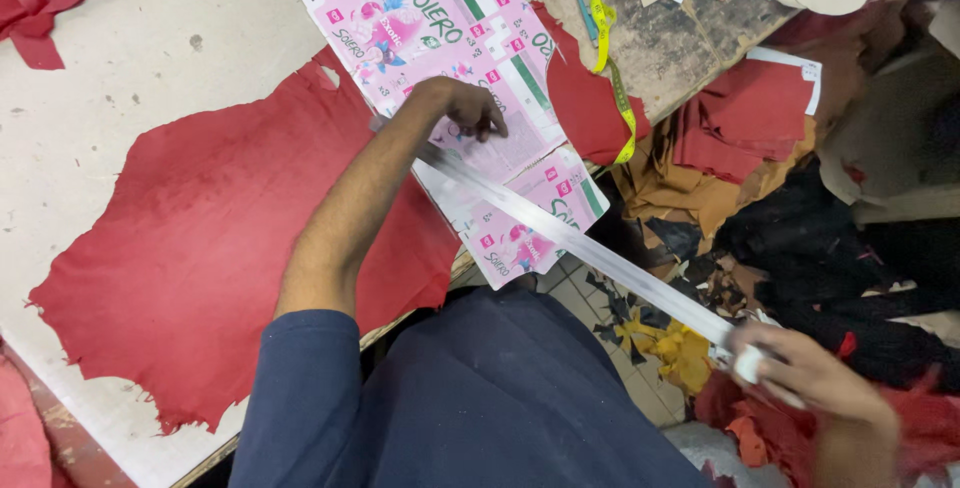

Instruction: The person lays a printed paper pattern sheet on a red leather hide and smooths it flat. They place cardboard templates on the hide, trace around them with a chalk marker, then use a steel ruler to draw straight chalk lines and a measuring tape to check dimensions on the leather.

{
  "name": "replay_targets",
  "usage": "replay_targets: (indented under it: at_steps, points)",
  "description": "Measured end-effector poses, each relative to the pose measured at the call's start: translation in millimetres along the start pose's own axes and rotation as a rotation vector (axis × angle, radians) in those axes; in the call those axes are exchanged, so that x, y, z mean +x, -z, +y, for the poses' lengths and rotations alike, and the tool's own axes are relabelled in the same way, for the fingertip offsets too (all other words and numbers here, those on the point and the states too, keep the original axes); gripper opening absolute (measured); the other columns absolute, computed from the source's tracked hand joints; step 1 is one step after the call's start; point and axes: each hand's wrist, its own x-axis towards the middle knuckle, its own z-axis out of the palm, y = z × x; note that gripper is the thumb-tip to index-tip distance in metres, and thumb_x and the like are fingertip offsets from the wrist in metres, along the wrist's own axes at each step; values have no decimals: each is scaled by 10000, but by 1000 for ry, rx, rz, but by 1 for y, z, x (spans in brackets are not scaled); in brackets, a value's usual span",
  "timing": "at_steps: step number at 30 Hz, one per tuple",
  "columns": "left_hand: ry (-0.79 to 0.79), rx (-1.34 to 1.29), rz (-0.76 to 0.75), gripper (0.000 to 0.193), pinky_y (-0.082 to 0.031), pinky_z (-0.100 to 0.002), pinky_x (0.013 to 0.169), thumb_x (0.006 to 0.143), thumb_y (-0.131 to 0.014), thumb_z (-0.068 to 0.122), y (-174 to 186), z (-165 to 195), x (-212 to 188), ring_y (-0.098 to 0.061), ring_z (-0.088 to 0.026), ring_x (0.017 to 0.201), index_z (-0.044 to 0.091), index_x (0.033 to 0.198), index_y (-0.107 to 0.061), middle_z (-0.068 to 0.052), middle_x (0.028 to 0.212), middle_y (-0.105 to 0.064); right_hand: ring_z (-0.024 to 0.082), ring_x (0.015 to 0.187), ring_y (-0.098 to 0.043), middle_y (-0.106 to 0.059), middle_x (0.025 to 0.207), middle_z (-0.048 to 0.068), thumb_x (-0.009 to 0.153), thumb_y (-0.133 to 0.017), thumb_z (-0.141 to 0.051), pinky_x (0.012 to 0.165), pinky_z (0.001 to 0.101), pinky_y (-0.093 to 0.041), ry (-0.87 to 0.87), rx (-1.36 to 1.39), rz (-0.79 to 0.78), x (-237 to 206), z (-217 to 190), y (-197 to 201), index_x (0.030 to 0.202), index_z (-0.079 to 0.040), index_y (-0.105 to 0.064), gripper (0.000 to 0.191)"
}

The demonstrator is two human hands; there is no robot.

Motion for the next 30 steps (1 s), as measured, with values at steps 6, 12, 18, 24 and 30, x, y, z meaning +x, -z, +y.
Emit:
replay_targets:
  at_steps: [6, 12, 18, 24, 30]
  points:
    - [-227, -325, 283, 444, -561, -272, 764, 919, -566, 15, -17, -27, -23, -683, -123, 912, 64, 1345, -682, -47, 1047, -762, 102, 462, -478, -649, 897, 162, 949, -639, -126, 384, 237, -352, 75, 53, 322, -110, 48, 135, 1079, 5, -573, 196]
    - [110, 78, 898, 529, -498, -396, 786, 800, -827, 375, -88, 30, -34, -633, -212, 885, 239, 1299, -712, -56, 967, -675, 126, 562, -496, -675, 1021, 180, 1000, -612, -112, 474, 248, -370, 500, 154, 527, 54, 12, 192, 1245, -16, -548, 271]
    - [85, 290, 1231, 656, -413, -443, 886, 703, -878, 417, -133, 65, -27, -519, -254, 1014, 242, 1317, -728, -69, 1059, -543, 79, 578, -491, -685, 1037, 91, 1148, -569, -161, 506, 225, -399, 856, 366, 471, 278, -109, 174, 1228, -101, -501, 121]
    - [17, 169, 1281, 398, -407, -444, 972, 749, -863, 281, -146, 55, -21, -532, -239, 1111, 299, 1144, -813, -20, 1163, -590, 156, 708, -591, -584, 1057, 101, 1082, -636, -119, 572, 305, -515, 787, 95, 611, 350, -176, 172, 1102, -50, -554, 110]
    - [-5, 137, 1271, 276, -401, -439, 1007, 796, -853, 243, -151, 48, -17, -531, -241, 1160, 339, 1054, -838, 3, 1212, -607, 335, 1165, -561, -542, 1225, 214, 1000, -711, 1, 1004, 477, -456, 924, -588, 1131, 332, -134, 173, 1143, 27, -612, 175]
